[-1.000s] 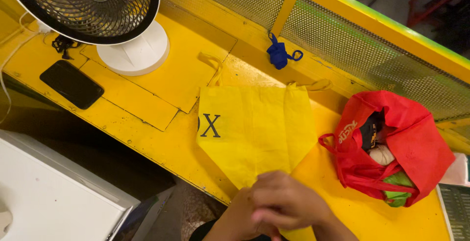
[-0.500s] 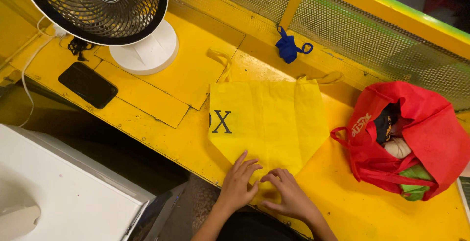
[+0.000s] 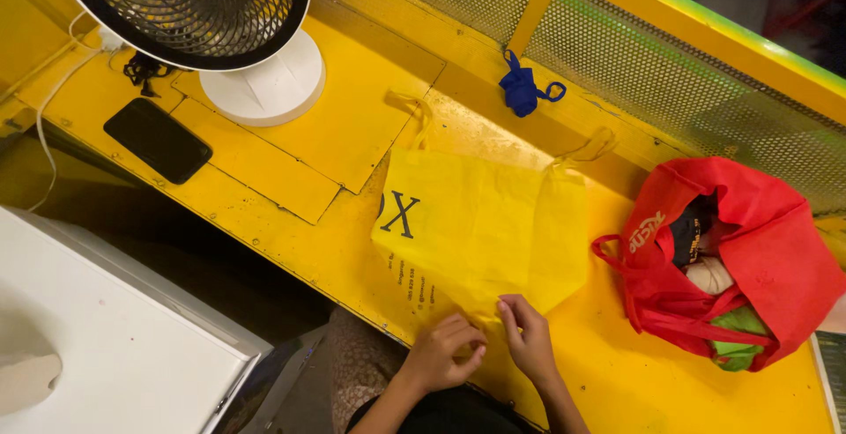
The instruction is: The person folds a yellow tote bag on a yellow workbench. They smooth the bag, fold it in half, roll it tightly, and tuck the handles to form a compact bundle.
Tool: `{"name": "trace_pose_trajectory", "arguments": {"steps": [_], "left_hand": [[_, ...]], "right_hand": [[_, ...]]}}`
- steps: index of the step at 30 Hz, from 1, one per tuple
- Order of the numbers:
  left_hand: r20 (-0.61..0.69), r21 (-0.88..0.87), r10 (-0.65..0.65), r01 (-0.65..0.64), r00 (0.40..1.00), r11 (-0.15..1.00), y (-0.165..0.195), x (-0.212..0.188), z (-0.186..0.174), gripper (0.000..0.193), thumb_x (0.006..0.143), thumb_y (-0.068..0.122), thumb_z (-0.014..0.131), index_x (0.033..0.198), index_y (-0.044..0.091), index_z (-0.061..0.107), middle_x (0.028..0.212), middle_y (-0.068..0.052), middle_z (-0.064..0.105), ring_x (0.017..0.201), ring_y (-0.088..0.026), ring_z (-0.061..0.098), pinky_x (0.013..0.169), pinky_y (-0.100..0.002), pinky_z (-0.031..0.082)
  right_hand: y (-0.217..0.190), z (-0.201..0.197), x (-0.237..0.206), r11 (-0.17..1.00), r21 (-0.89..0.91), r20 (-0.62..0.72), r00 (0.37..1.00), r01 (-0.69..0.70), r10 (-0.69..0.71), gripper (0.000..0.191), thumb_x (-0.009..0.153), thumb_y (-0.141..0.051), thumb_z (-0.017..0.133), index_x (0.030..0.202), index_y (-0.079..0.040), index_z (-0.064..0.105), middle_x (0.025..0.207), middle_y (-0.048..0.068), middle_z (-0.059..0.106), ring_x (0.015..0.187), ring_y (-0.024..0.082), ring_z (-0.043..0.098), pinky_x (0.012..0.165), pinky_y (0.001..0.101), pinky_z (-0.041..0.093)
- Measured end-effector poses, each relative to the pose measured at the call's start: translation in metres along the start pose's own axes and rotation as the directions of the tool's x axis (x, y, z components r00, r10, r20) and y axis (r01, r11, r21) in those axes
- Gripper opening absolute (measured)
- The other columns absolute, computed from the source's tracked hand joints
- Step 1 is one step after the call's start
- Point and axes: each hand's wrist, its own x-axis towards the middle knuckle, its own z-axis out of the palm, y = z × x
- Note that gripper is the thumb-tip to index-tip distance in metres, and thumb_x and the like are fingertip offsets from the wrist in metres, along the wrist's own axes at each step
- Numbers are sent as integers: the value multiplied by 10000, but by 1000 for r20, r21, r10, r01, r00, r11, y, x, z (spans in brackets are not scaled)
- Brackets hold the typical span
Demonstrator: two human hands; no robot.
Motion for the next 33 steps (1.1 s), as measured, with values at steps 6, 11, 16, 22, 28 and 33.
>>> {"name": "trace_pose_trajectory", "arguments": {"steps": [6, 11, 16, 22, 28, 33], "left_hand": [[-331, 301, 157, -54, 930, 952, -16, 21, 8, 249, 839, 140, 726, 1036, 2, 663, 1150, -197, 644, 1179, -420, 586, 1011, -494, 473], [-329, 364, 64, 64, 942, 929, -40, 39, 15, 413, 761, 74, 687, 1156, -26, 627, 1242, -232, 590, 1141, -464, 553, 990, -504, 466], [-471, 28, 89, -86, 878, 996, -71, 51, 22, 432, 870, 132, 616, 1254, -64, 590, 1246, -244, 622, 1149, -427, 593, 971, -462, 497], [-439, -458, -154, -73, 885, 886, -84, 38, 36, 352, 1015, 212, 575, 1250, -50, 593, 1182, -166, 690, 1053, -256, 676, 872, -381, 560], [-369, -528, -163, -63, 915, 847, -79, 36, 35, 400, 1015, 230, 578, 1324, -23, 559, 1276, -162, 651, 1155, -278, 632, 954, -410, 518], [-390, -335, -83, -58, 917, 940, -88, 35, 39, 448, 1014, 244, 580, 1386, 0, 531, 1355, -158, 618, 1239, -296, 596, 1023, -434, 484]], "right_hand": [[5, 6, 15, 934, 357, -23, 1000, 24, -16, 203, 1036, -176, 591, 1065, 20, 636, 840, -34, 599, 756, 33, 502, 667, 212, 415], [-30, -9, 10, 933, 353, 100, 989, 69, -111, 180, 1027, -162, 598, 1019, 14, 638, 840, -10, 608, 790, 69, 534, 721, 235, 440], [-79, -20, -7, 946, 7, 302, 901, 324, -311, 127, 915, -130, 705, 897, -4, 707, 820, 54, 677, 711, 171, 599, 632, 292, 473], [-101, -14, -20, 918, -21, 382, 852, 395, -358, 87, 907, -93, 722, 909, -10, 697, 831, 92, 654, 756, 228, 662, 670, 322, 517], [-92, -12, -26, 909, -16, 380, 844, 416, -380, 86, 890, -83, 745, 885, -15, 693, 815, 92, 646, 744, 229, 689, 664, 322, 547], [-86, -17, -21, 909, -39, 393, 843, 415, -368, 124, 871, -132, 768, 906, -30, 707, 947, 95, 672, 923, 254, 681, 821, 349, 542]]}}
